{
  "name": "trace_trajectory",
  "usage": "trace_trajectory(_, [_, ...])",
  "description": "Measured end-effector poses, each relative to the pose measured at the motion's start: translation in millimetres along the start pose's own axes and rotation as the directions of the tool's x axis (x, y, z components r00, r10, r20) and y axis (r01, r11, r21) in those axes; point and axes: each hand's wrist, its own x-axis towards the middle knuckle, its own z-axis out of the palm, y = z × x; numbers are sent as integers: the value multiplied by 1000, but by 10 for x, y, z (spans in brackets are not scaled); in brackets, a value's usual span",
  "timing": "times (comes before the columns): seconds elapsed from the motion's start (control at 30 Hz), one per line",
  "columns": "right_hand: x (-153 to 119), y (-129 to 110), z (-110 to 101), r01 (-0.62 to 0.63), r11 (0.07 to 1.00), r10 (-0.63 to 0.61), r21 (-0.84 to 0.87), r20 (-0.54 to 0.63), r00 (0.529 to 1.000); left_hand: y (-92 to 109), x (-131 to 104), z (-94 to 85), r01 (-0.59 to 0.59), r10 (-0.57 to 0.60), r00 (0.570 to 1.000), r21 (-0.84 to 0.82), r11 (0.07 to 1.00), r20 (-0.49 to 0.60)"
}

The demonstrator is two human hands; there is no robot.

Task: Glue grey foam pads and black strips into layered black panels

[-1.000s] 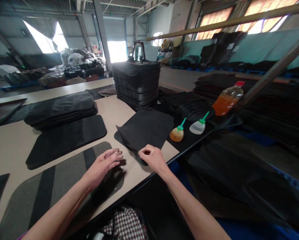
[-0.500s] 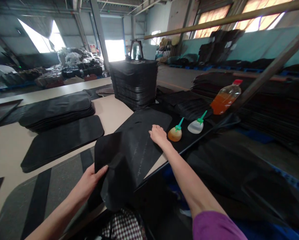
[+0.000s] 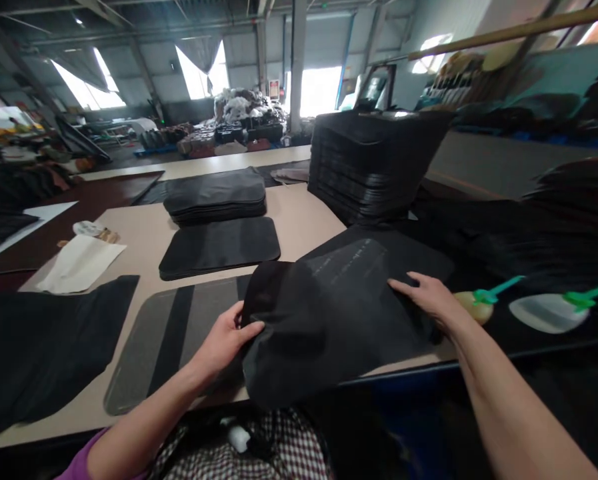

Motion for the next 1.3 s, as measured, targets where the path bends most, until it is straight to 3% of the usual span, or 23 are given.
trace_trajectory(0.1, [-322, -222, 89, -212, 969, 182, 123, 221, 958, 110, -168, -447, -4, 11, 989, 54, 999, -146])
trace_trajectory(0.2, [-661, -513, 410, -167, 969, 100, 182, 330, 939, 180, -394, -1047, 93, -15, 953, 247, 965, -303])
trace_trajectory(0.27, [-880, -703, 711, -97, 973, 0, 208, 425, 905, 171, -548, -1466, 175, -27, 922, 354, 919, -386])
trace_trajectory(0.37, [-1170, -931, 1164, 92, 990, -128, 104, 429, 894, 85, -724, -2015, 253, 23, 883, 515, 819, -470])
trace_trajectory(0.5, [-1431, -1079, 1577, 313, 944, -263, -100, 341, 902, -101, -825, -2466, 371, 149, 825, 720, 586, -545])
trace_trajectory(0.63, [-1544, -1090, 1744, 368, 911, -305, -187, 296, 905, -280, -856, -2600, 395, 177, 837, 796, 458, -517])
trace_trajectory(0.93, [-1613, -1006, 1847, 401, 871, -337, -286, 247, 909, -406, -836, -2510, 436, 293, 833, 883, 174, -469])
trace_trajectory(1.3, [-1601, -922, 1890, 410, 856, -352, -314, 227, 908, -402, -810, -2442, 440, 286, 842, 889, 126, -457])
